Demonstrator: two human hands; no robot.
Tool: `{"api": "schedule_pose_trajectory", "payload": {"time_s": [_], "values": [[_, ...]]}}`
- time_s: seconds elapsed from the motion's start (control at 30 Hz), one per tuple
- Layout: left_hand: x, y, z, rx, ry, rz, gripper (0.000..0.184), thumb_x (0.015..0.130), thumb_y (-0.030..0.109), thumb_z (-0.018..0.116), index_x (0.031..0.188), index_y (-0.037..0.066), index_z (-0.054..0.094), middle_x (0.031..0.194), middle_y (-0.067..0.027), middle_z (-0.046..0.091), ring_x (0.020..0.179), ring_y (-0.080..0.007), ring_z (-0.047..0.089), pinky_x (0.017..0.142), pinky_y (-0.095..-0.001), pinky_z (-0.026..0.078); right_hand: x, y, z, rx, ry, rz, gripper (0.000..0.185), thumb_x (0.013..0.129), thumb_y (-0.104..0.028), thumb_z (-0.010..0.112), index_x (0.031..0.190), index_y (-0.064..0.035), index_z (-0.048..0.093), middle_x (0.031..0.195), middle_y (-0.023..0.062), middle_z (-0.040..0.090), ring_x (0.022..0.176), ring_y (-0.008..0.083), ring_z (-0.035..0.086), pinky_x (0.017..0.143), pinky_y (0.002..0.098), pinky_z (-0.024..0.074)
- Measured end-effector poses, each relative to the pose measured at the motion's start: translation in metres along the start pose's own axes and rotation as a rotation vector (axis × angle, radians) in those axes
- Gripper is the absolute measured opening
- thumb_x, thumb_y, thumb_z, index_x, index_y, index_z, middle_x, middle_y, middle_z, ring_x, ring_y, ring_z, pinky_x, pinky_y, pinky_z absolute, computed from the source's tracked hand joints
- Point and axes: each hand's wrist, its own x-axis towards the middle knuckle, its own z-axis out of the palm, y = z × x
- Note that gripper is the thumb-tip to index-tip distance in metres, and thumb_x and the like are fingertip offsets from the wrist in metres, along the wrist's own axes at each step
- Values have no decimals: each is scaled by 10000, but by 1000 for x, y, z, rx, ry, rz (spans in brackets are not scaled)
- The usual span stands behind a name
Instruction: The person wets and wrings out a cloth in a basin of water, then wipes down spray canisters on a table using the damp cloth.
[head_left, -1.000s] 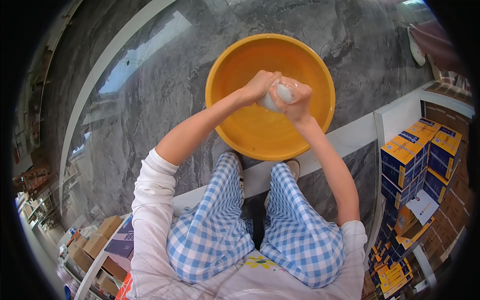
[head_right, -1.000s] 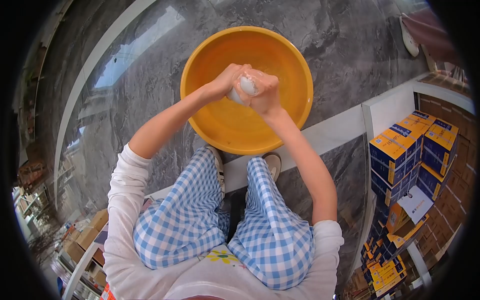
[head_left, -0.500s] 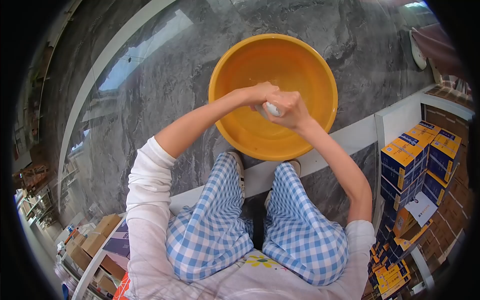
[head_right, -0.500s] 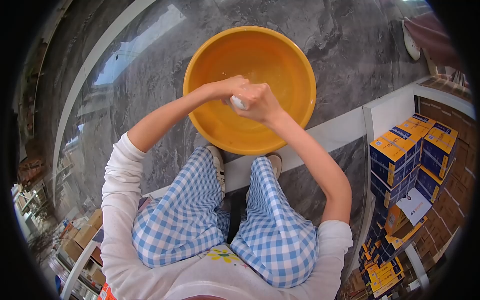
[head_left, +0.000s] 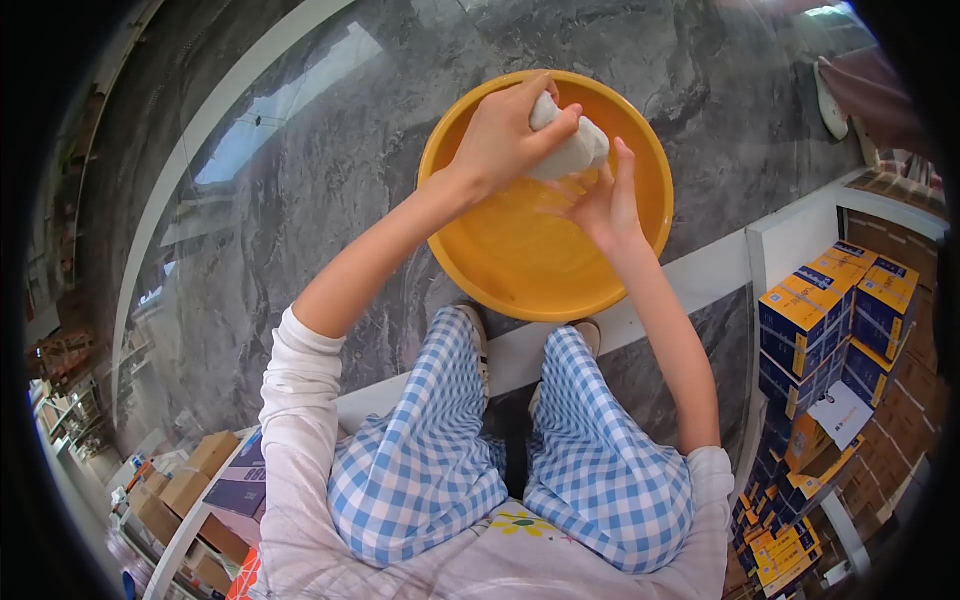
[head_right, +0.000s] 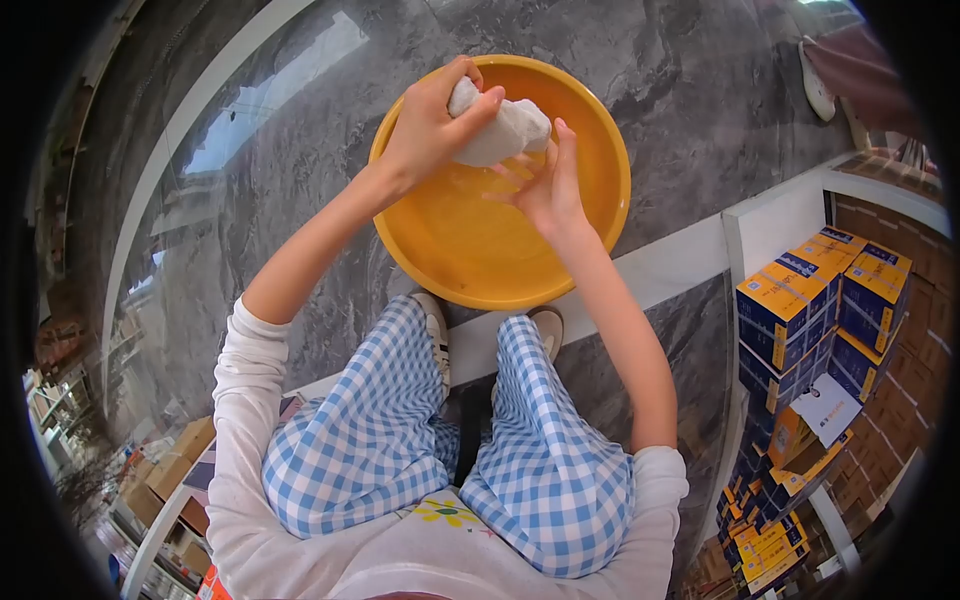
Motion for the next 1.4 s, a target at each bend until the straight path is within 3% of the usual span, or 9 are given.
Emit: {"api": "schedule_pose_trajectory", "payload": {"time_s": [0.07, 0.2, 0.37, 0.47, 0.53, 0.67, 0.83, 0.9, 1.4], "values": [[-3, 5, 3, 469, -68, 533, 249, 831, 274, 664, 835, 58, 540, 755, -74, 585, 611, -226, 573, 541, -322, 469, -3, 1, 6, 244, -79, 191, 722, 850, -710, 415, 1377, -226, 319, 1403, 65, 314, 1272, 276, 381, 900, 596, 432], [-13, 0, 18, 635, -220, 1034, 244, 780, 245, 698, 797, 98, 504, 734, -43, 521, 623, -214, 570, 507, -301, 469, 0, -4, 3, 324, -197, 44, 700, 894, -693, 349, 1313, -141, 450, 1255, 67, 506, 1167, 281, 513, 930, 503, 471], [-19, -8, 22, 685, -278, 1191, 248, 781, 245, 691, 771, 112, 482, 730, -38, 509, 629, -193, 569, 504, -281, 466, 3, -23, 1, 367, -252, 70, 531, 909, -540, 442, 1172, -86, 525, 1009, 94, 603, 949, 211, 603, 823, 353, 512], [-25, -6, 23, 585, -169, 1007, 207, 795, 213, 656, 798, 86, 492, 706, -64, 519, 632, -218, 568, 523, -295, 463, 15, -16, -11, 305, -194, -78, 364, 869, -339, 569, 1117, -73, 559, 960, 63, 603, 896, 171, 602, 753, 308, 509], [-27, -12, 23, 174, -35, 458, 146, 805, 162, 596, 825, 52, 502, 678, -99, 524, 640, -230, 566, 534, -307, 447, 4, -23, 14, 226, -80, -124, 272, 833, -243, 604, 1035, -62, 589, 919, 44, 608, 851, 145, 601, 715, 288, 500], [-24, -28, 39, -177, 88, 57, 192, 842, 163, 488, 786, -13, 540, 614, -136, 524, 554, -199, 505, 533, -341, 419, 9, -15, 29, -93, 99, -418, 61, 762, -51, 649, 817, -27, 641, 801, 13, 626, 717, 104, 596, 634, 256, 478], [-18, -51, 45, -321, -32, -117, 251, 859, 194, 420, 761, 10, 560, 605, -69, 511, 516, -135, 443, 466, -326, 368, 19, -1, 26, -449, 159, -692, 147, 708, -65, 670, 811, 39, 662, 719, 53, 657, 645, 138, 623, 605, 270, 494], [-24, -49, 43, -565, -203, -696, 221, 868, 240, 422, 785, 93, 566, 643, -4, 522, 478, -127, 429, 393, -288, 303, 20, 0, 26, -752, 142, -872, 215, 679, -83, 683, 847, 51, 670, 678, 115, 660, 607, 182, 644, 591, 288, 507], [-43, -63, 10, -772, -904, -928, 255, 874, 306, 528, 657, 185, 474, 582, 26, 480, 458, -106, 454, 375, -227, 250, -6, -11, 52, -1212, -470, -839, 129, 582, -110, 654, 679, -56, 589, 601, 123, 594, 539, 288, 588, 513, 363, 485]]}}
